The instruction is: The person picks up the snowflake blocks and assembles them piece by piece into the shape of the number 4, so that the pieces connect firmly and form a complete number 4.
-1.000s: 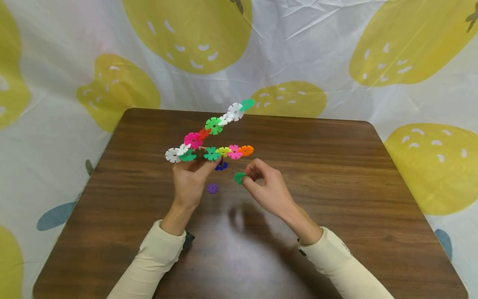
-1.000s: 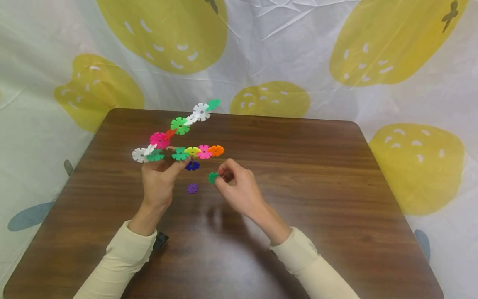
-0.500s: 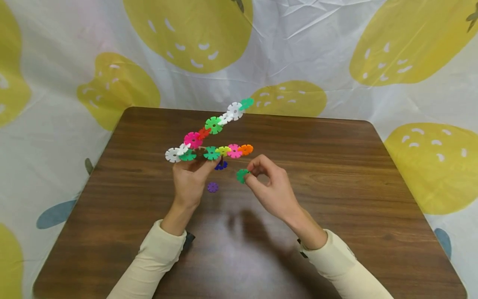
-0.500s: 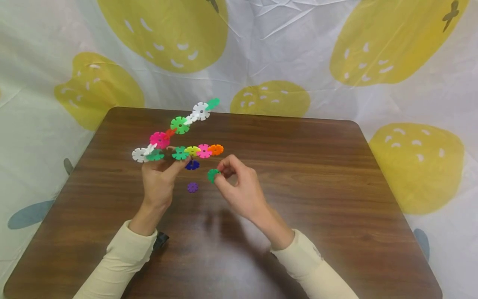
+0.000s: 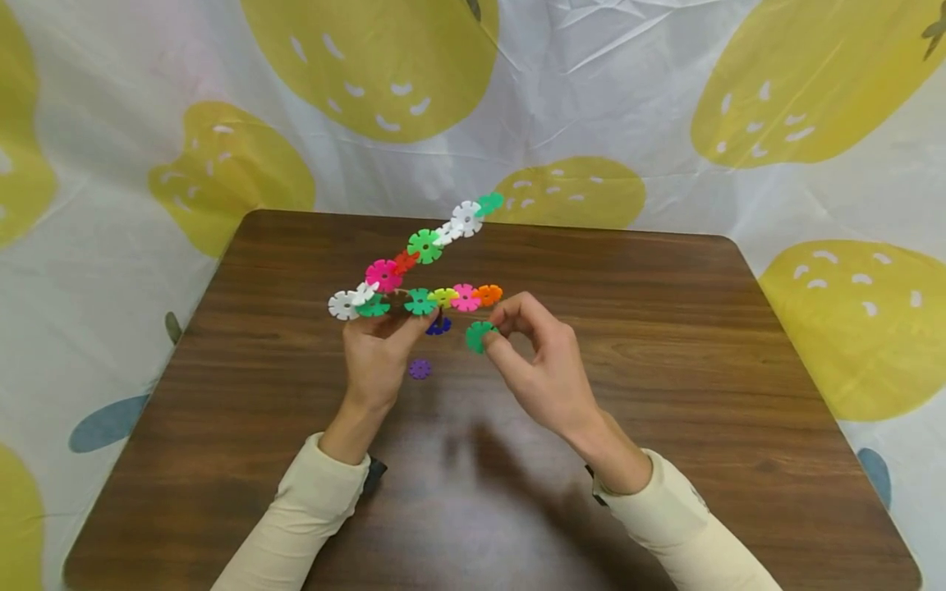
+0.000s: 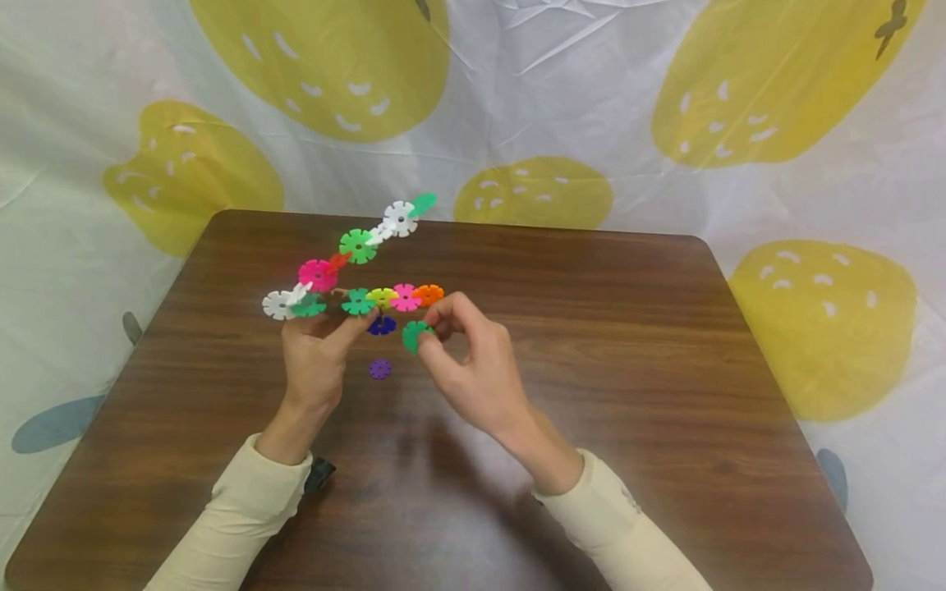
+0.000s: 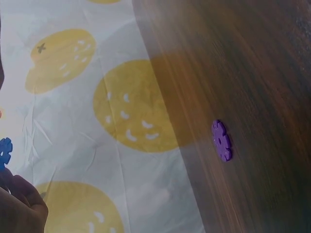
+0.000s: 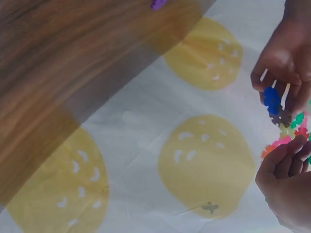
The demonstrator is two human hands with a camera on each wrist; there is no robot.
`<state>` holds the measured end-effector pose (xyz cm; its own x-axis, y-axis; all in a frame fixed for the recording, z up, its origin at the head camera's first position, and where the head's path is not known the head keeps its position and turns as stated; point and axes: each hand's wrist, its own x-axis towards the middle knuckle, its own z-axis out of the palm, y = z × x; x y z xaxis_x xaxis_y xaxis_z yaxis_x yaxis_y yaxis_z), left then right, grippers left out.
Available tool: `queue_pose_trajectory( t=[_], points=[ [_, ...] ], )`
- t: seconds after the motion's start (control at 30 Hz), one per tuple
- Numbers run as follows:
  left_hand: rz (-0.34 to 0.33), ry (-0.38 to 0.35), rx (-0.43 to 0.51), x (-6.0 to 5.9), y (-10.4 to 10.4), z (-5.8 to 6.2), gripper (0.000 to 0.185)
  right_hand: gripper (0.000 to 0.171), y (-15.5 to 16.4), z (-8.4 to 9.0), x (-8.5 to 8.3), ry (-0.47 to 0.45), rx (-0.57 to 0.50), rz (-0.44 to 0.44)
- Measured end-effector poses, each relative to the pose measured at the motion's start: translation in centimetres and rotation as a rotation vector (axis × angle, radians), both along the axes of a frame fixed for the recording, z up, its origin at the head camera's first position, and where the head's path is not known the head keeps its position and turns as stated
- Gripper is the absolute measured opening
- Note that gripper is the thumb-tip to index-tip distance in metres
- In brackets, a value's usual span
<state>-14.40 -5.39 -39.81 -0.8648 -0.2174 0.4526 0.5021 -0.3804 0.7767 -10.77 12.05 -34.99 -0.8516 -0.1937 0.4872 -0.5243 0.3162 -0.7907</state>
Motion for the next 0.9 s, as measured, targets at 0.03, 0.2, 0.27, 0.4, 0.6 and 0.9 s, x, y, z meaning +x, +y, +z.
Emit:
queue_pose_trajectory(
  t=[0.03, 0.2, 0.27, 0.4, 0.6, 0.9],
  points=[
    [-0.001, 0.002, -0.001, 0.0, 0.0, 0.0, 0.024, 0.011, -0.2, 0.6, 0.3, 0.006, -0.006, -0.002],
    [-0.001, 0.002, -0.004, 0.0, 0.1, 0.0, 0.023, 0.009, -0.9, 3.2, 1.4, 0.058, -0.019, -0.002],
    [0.002, 0.001, -0.006, 0.0, 0.1, -0.1, 0.021, 0.01, -0.9, 3.1, 1.2, 0.086, -0.014, -0.006],
    [0.017, -0.002, -0.021, 0.1, 0.2, -0.1, 0.019, 0.012, -0.5, 2.3, 0.3, 0.143, 0.019, -0.031],
    [0.036, -0.02, -0.038, 0.2, 0.3, -0.1, 0.021, 0.011, -0.7, 2.3, -0.2, 0.191, 0.085, -0.083],
    [0.024, -0.012, -0.022, 0.5, 0.6, 0.2, 0.023, 0.015, -1.8, 3.1, -0.9, 0.287, 0.17, -0.153]
  ],
)
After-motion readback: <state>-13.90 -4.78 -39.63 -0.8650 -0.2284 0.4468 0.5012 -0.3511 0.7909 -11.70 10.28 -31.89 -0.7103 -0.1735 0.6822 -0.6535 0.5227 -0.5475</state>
